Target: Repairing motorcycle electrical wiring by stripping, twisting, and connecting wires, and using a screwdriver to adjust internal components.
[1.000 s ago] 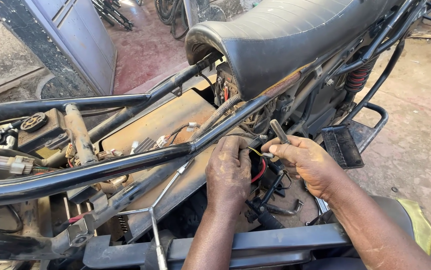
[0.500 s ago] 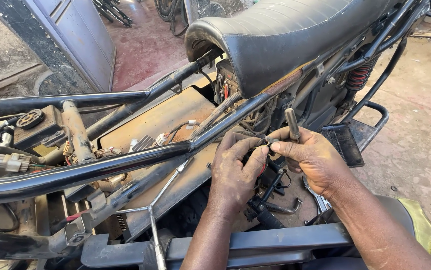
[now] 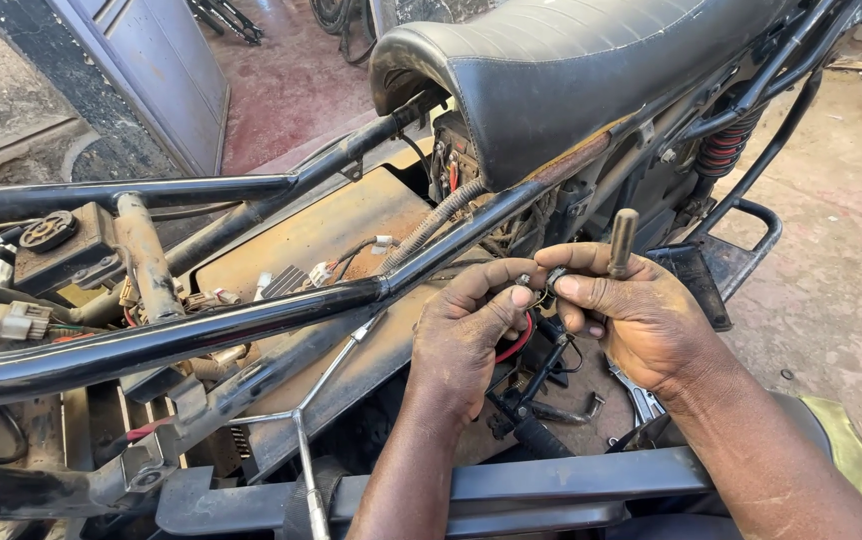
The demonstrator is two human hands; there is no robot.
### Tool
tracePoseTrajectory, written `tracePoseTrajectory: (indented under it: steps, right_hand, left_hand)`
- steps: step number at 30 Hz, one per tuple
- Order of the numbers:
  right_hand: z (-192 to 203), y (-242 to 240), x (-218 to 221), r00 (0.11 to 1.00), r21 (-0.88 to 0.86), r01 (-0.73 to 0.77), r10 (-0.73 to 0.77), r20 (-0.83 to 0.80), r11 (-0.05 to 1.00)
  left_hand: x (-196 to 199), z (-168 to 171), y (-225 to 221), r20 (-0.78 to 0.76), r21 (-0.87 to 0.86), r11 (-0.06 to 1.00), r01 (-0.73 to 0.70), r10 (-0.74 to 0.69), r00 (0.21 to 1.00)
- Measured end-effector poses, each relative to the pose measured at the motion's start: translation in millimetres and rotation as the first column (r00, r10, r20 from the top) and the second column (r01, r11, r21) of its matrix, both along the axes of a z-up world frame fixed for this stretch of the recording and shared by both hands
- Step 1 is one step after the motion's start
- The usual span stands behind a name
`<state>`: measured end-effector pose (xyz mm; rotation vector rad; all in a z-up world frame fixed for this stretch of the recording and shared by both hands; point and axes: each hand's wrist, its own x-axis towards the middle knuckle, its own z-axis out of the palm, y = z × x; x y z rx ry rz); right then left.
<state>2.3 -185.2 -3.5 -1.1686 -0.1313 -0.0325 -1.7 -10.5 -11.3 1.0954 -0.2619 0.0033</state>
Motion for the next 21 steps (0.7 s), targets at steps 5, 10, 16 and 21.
tracePoseTrajectory:
  steps: [5,10,16,21]
  right_hand:
    - [6.7,0.7,-2.9,0.999,0.067,-0.040,0.039,0.016,0.997]
    - [2.9,-0.2,-3.4,1.000,0.073,-0.007,0.006,0.020,0.997]
    - [-0.9,-0.6,-3.5,1.000,0.040,0.013,-0.013,-0.003,0.999]
    - [-7.0,-2.4,-1.7,1.000,0.006,0.023,-0.023,0.007,1.000]
  left_hand:
    - [1.6,1.0,4.7,-0.020,-0.080,0.997,-0.003,0.001,1.000]
    - [1.6,0.5,5.7,-0.028,-0.122,0.993,0.007,-0.010,1.000]
    - [1.7,0.3,6.3,-0.027,-0.095,0.995,0.027,-0.030,0.999]
    - [9.3,-7.9,6.0,-0.002,-0.074,0.997,-0.028,0.028,1.000]
